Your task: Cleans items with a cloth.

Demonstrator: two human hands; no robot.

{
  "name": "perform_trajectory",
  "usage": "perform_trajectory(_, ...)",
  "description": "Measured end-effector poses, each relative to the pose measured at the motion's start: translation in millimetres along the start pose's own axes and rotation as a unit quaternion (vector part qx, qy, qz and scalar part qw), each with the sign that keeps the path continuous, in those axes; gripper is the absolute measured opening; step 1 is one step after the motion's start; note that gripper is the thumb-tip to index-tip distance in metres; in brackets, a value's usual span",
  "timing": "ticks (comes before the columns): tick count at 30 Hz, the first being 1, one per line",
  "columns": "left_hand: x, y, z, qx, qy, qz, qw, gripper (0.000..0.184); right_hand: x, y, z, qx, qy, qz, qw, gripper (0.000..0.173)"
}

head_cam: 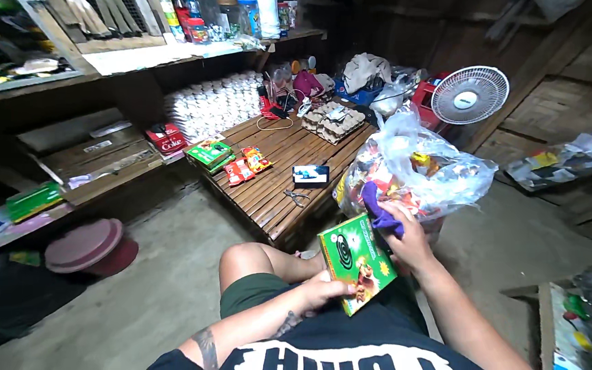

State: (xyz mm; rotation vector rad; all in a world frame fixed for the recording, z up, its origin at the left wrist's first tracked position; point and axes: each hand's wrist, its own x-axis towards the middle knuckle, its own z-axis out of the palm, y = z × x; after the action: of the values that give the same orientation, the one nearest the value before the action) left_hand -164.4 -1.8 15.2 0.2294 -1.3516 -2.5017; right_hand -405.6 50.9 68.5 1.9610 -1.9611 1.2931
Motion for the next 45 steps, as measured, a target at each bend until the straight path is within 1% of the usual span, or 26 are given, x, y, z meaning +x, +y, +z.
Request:
perform_trajectory(2,1,0,-1,-0.012,0.01,-0.005,1.0,0.022,-6,-9,4,-0.019,-0.032,-0.02,0.999,0.048)
perform_trajectory(4,1,-1,1,-0.027,0.018,-0.019,0.999,0.021,-15,-17,12,-0.063,-0.11,-0.027,0.991,0.058)
perform_trajectory(5,1,-2,2,-0.036,0.023,-0.026,0.999,0.021,-20,-19,17,-0.082,-0.142,-0.027,0.986,0.06)
perform_trajectory(7,2,-4,0,-0.054,0.027,-0.036,0.998,0.021,-34,-19,26,-0.104,-0.17,-0.04,0.979,0.057)
perform_trajectory(10,4,-6,-3,-0.064,0.028,-0.045,0.997,0.017,-57,-24,34,-0.086,-0.175,-0.084,0.977,0.068)
perform_trajectory(12,4,-5,-4,-0.07,0.032,-0.054,0.996,0.015,-67,-27,37,-0.058,-0.172,-0.118,0.976,0.064)
perform_trajectory(14,4,-5,-4,-0.065,0.026,-0.057,0.996,0.017,-66,-25,37,-0.034,-0.173,-0.128,0.976,0.054)
perform_trajectory(16,5,-6,-3,-0.061,0.014,-0.051,0.997,0.021,-57,-18,34,-0.006,-0.175,-0.106,0.979,0.047)
perform_trajectory(18,6,-8,-2,-0.056,0.005,-0.051,0.997,0.025,-46,-10,31,0.007,-0.158,-0.06,0.986,0.044)
perform_trajectory(20,5,-8,-2,-0.05,0.0,-0.057,0.997,0.026,-41,-7,29,0.002,-0.128,-0.001,0.992,0.046)
perform_trajectory(22,5,-5,-1,-0.044,0.001,-0.064,0.997,0.025,-40,-13,29,-0.011,-0.127,0.011,0.992,0.051)
perform_trajectory(24,6,-6,-2,-0.041,0.003,-0.06,0.997,0.025,-47,-21,31,0.0,-0.14,-0.034,0.99,0.051)
perform_trajectory(27,8,-10,-3,-0.034,0.005,-0.044,0.998,0.02,-57,-26,36,0.041,-0.145,-0.115,0.982,0.041)
perform_trajectory(29,8,-9,-3,-0.025,0.001,-0.047,0.999,0.018,-52,-21,35,0.047,-0.145,-0.124,0.98,0.038)
perform_trajectory(30,9,-10,-3,-0.021,-0.002,-0.049,0.999,0.019,-48,-18,33,0.034,-0.15,-0.105,0.982,0.038)
perform_trajectory(33,8,-10,-3,-0.018,-0.015,-0.057,0.998,0.023,-36,-12,25,-0.036,-0.189,0.016,0.981,0.049)
perform_trajectory(34,8,-9,-2,-0.014,-0.015,-0.059,0.998,0.023,-35,-13,24,-0.051,-0.196,0.036,0.979,0.052)
perform_trajectory(36,8,-10,-2,-0.007,-0.01,-0.053,0.999,0.023,-39,-21,26,-0.052,-0.189,0.012,0.98,0.053)
perform_trajectory(38,6,-9,-1,0.002,0.003,-0.039,0.999,0.024,-49,-32,31,-0.022,-0.177,-0.061,0.982,0.048)
perform_trajectory(40,0,-3,6,0.018,0.05,-0.048,0.997,0.024,-54,-41,36,0.008,-0.176,-0.128,0.976,0.046)
perform_trajectory(41,-2,-1,9,0.022,0.072,-0.062,0.995,0.022,-53,-42,37,0.022,-0.182,-0.142,0.973,0.045)
perform_trajectory(42,-1,0,10,0.019,0.074,-0.064,0.995,0.022,-50,-40,36,0.034,-0.193,-0.141,0.97,0.044)
perform_trajectory(45,7,-7,1,-0.001,-0.001,-0.045,0.999,0.021,-38,-30,35,0.039,-0.211,-0.074,0.974,0.045)
